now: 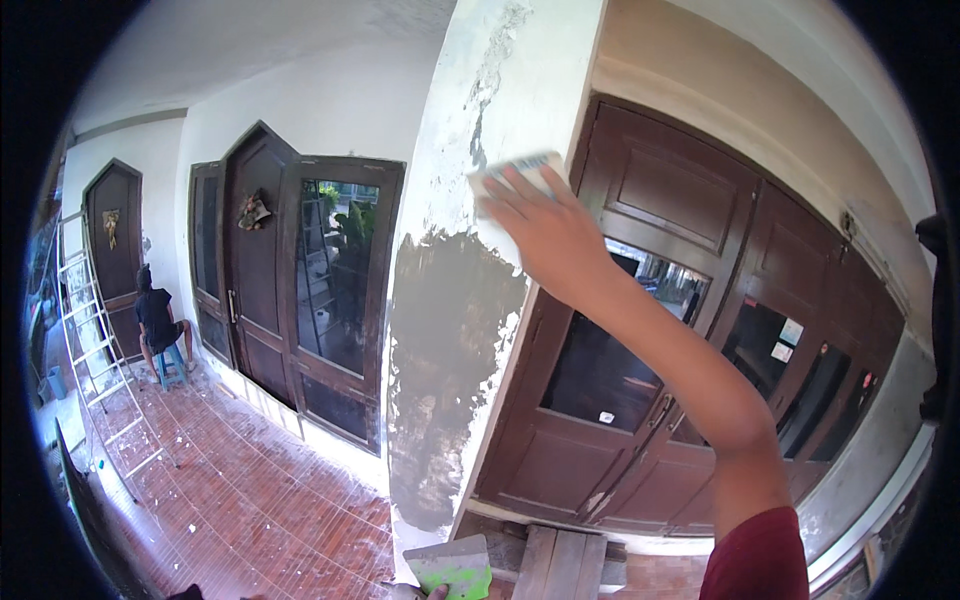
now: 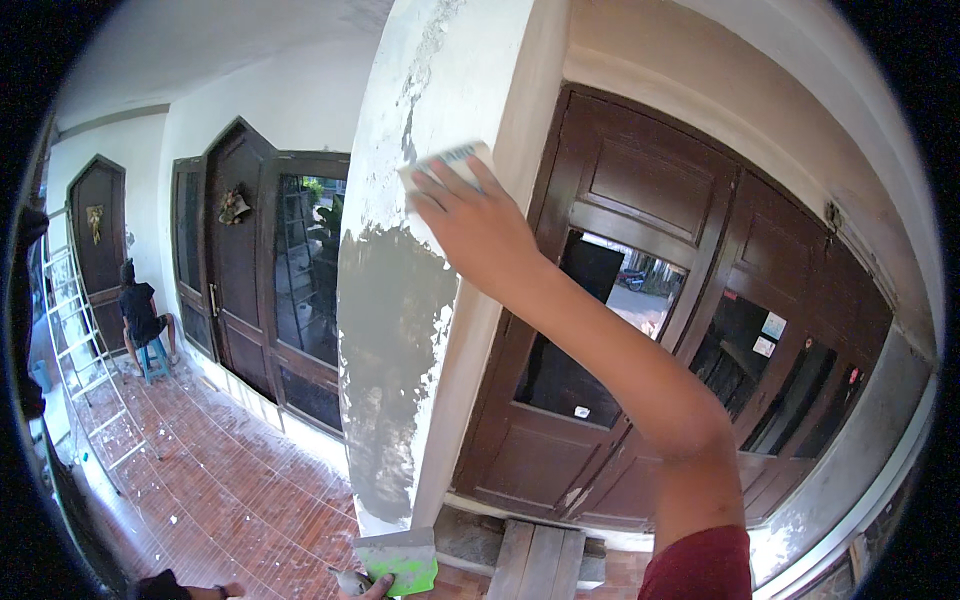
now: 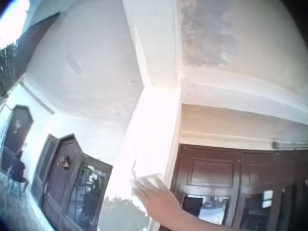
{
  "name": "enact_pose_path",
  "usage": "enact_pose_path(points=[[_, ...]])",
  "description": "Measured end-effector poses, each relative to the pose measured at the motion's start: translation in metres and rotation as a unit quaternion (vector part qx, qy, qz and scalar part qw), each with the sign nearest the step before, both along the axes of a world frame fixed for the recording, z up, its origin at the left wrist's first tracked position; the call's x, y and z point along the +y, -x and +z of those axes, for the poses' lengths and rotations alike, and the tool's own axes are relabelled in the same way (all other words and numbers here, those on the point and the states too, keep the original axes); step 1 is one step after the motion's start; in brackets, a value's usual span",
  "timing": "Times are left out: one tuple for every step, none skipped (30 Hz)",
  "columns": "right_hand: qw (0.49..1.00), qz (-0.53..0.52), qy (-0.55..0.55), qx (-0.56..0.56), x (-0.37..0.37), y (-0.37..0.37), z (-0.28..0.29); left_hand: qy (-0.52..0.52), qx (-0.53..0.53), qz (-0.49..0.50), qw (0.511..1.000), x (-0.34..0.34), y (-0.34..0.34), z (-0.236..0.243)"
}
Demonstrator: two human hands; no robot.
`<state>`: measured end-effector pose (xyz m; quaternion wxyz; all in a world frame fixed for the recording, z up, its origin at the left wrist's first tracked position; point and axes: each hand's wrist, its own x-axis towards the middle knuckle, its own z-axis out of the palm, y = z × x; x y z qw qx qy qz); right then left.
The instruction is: The person applies plaster to a vertical wall column using a green plastic trowel and a metal hawk. They repeatedly scoop plaster from the hawk and smooth it onto the column surface, working from lower to higher sections.
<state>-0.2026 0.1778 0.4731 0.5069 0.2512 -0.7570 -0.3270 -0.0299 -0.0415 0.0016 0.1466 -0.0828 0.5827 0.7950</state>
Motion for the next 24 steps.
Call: enact_pose_path(points=[[1.0, -0.017, 0.005, -0.007, 0.005, -0.005, -0.009, 0.009, 0.008, 0.005, 1.0, 0.0, 0.0, 0.002], [1.0, -0.018, 0.007, -0.004, 0.007, -0.006, -0.014, -0.008, 0.015, 0.032, 0.999, -0.001, -0.001, 0.005], [1.0, -0.017, 0.008, 0.001, 0.005, -0.004, -0.016, -0.038, 0.022, 0.051, 0.998, 0.001, -0.001, 0.008], [1.0, -0.001, -0.001, 0.002, -0.002, 0.004, -0.013, -0.066, 0.03, 0.069, 0.995, 0.002, -0.002, 0.012], [1.0, 0.015, -0.008, 0.004, -0.015, 0.019, -0.006, -0.091, 0.037, 0.086, 0.991, 0.004, -0.003, 0.018], [1.0, 0.007, -0.009, -0.006, -0.031, 0.034, 0.002, -0.085, 0.028, 0.081, 0.993, 0.006, -0.003, 0.024], [1.0, 0.002, -0.026, -0.013, -0.046, 0.047, 0.01, -0.079, 0.018, 0.076, 0.994, 0.008, -0.002, 0.031], [0.999, 0.019, -0.033, -0.016, -0.062, 0.057, 0.018, -0.077, 0.007, 0.072, 0.994, 0.012, -0.003, 0.038], [0.994, 0.069, 0.049, -0.073, -0.076, 0.062, 0.019, -0.067, -0.009, 0.058, 0.996, 0.015, -0.004, 0.045], [0.976, 0.084, 0.137, -0.15, -0.09, 0.063, 0.019, -0.056, -0.026, 0.044, 0.997, 0.017, -0.005, 0.051], [0.946, 0.116, 0.214, -0.215, -0.099, 0.059, 0.017, -0.044, -0.043, 0.03, 0.998, 0.018, -0.005, 0.057], [0.893, 0.206, 0.313, -0.251, -0.101, 0.048, 0.011, -0.034, -0.022, 0.021, 0.999, 0.019, -0.007, 0.061], [0.821, 0.311, 0.394, -0.272, -0.101, 0.033, -0.003, -0.011, -0.019, 0.01, 1.0, 0.02, -0.007, 0.064], [0.729, 0.408, 0.468, -0.289, -0.099, 0.016, -0.02, 0.013, -0.019, 0.0, 1.0, 0.02, -0.007, 0.066], [0.568, 0.452, 0.566, -0.39, -0.09, -0.004, -0.039, 0.038, -0.02, -0.012, 0.999, 0.021, -0.008, 0.066], [0.385, 0.472, 0.637, -0.473, -0.078, -0.025, -0.056, 0.045, -0.057, -0.042, 0.996, 0.02, -0.007, 0.065], [0.329, 0.481, 0.662, -0.471, -0.069, -0.043, -0.075, 0.015, -0.029, -0.02, 0.999, 0.021, -0.007, 0.063], [0.272, 0.472, 0.699, -0.462, -0.062, -0.058, -0.092, -0.014, -0.001, -0.001, 1.0, 0.022, -0.006, 0.061], [0.248, 0.483, 0.706, -0.454, -0.054, -0.069, -0.107, -0.042, 0.023, 0.016, 0.999, 0.024, -0.007, 0.059], [0.22, 0.481, 0.724, -0.443, -0.047, -0.08, -0.122, 0.01, -0.014, 0.017, 1.0, 0.023, -0.006, 0.058], [0.196, 0.489, 0.73, -0.436, -0.041, -0.09, -0.135, 0.019, -0.004, 0.006, 1.0, 0.024, -0.006, 0.056], [0.203, 0.467, 0.748, -0.426, -0.034, -0.098, -0.148, 0.031, 0.006, -0.003, 1.0, 0.023, -0.005, 0.056], [0.212, 0.454, 0.756, -0.421, -0.028, -0.107, -0.161, 0.042, 0.014, -0.011, 0.999, 0.022, -0.004, 0.057], [0.221, 0.444, 0.761, -0.418, -0.022, -0.115, -0.174, 0.017, -0.014, -0.003, 1.0, 0.022, -0.003, 0.058]])
